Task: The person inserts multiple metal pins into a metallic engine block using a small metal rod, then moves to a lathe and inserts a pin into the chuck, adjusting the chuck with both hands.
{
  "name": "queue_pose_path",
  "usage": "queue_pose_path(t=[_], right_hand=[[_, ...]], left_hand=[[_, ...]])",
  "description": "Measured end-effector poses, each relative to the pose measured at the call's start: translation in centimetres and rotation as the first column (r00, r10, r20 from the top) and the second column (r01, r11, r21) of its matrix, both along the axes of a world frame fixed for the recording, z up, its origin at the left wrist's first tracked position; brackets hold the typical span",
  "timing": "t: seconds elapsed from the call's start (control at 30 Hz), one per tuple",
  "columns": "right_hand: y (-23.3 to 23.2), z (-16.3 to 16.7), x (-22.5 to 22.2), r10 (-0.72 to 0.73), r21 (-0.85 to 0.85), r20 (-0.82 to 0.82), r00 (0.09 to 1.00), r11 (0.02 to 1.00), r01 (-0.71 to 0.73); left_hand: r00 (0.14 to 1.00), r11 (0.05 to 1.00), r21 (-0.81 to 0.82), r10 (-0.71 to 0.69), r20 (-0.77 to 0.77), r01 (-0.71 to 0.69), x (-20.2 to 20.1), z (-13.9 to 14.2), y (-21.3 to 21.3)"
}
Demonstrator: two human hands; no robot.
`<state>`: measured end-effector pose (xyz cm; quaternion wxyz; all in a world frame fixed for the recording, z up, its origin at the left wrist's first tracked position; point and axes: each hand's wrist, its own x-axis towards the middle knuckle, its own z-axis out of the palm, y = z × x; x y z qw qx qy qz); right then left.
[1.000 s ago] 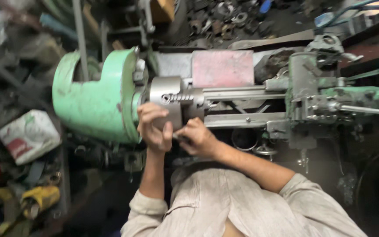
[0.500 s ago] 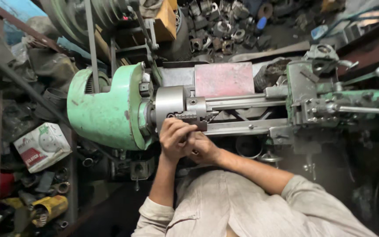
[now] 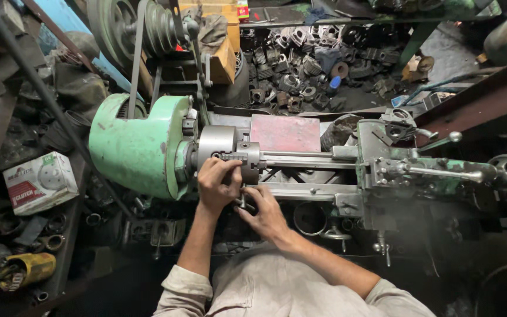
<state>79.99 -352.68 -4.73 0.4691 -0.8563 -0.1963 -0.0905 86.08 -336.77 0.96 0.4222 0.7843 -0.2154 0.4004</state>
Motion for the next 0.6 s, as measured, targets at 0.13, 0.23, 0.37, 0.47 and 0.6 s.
queue_pose_path(t=[0.13,0.23,0.37,0.47,0.6], right_hand=[[-0.2,0.0,0.4,0.089,-0.002,-0.160,0.983,0.996,-0.091],[-0.2,0.3,0.1,0.099,-0.053,-0.236,0.967,0.992,-0.114],[-1.6,0.6,-1.6,0.144,0.111,-0.135,0.980,0.985,-0.129],[-4.5,-0.3,-2.5,0.128,0.192,-0.428,0.895,0.980,-0.049],[-9.7,-2.9,-2.4,0.100,0.266,-0.447,0.889,0.964,0.025]], left_hand=[[0.997,0.997,-0.047,0.067,-0.045,-0.069,-0.2,-0.1,-0.6],[0.997,0.988,-0.150,0.021,-0.077,-0.033,-1.1,-0.4,-0.5],[1.000,0.950,-0.312,-0.027,0.016,0.031,-4.4,-1.5,1.5],[0.981,0.969,-0.203,0.107,-0.161,-0.139,-8.6,-3.6,4.8],[0.698,0.820,0.469,0.544,-0.465,-0.327,-12.4,-7.5,9.8]])
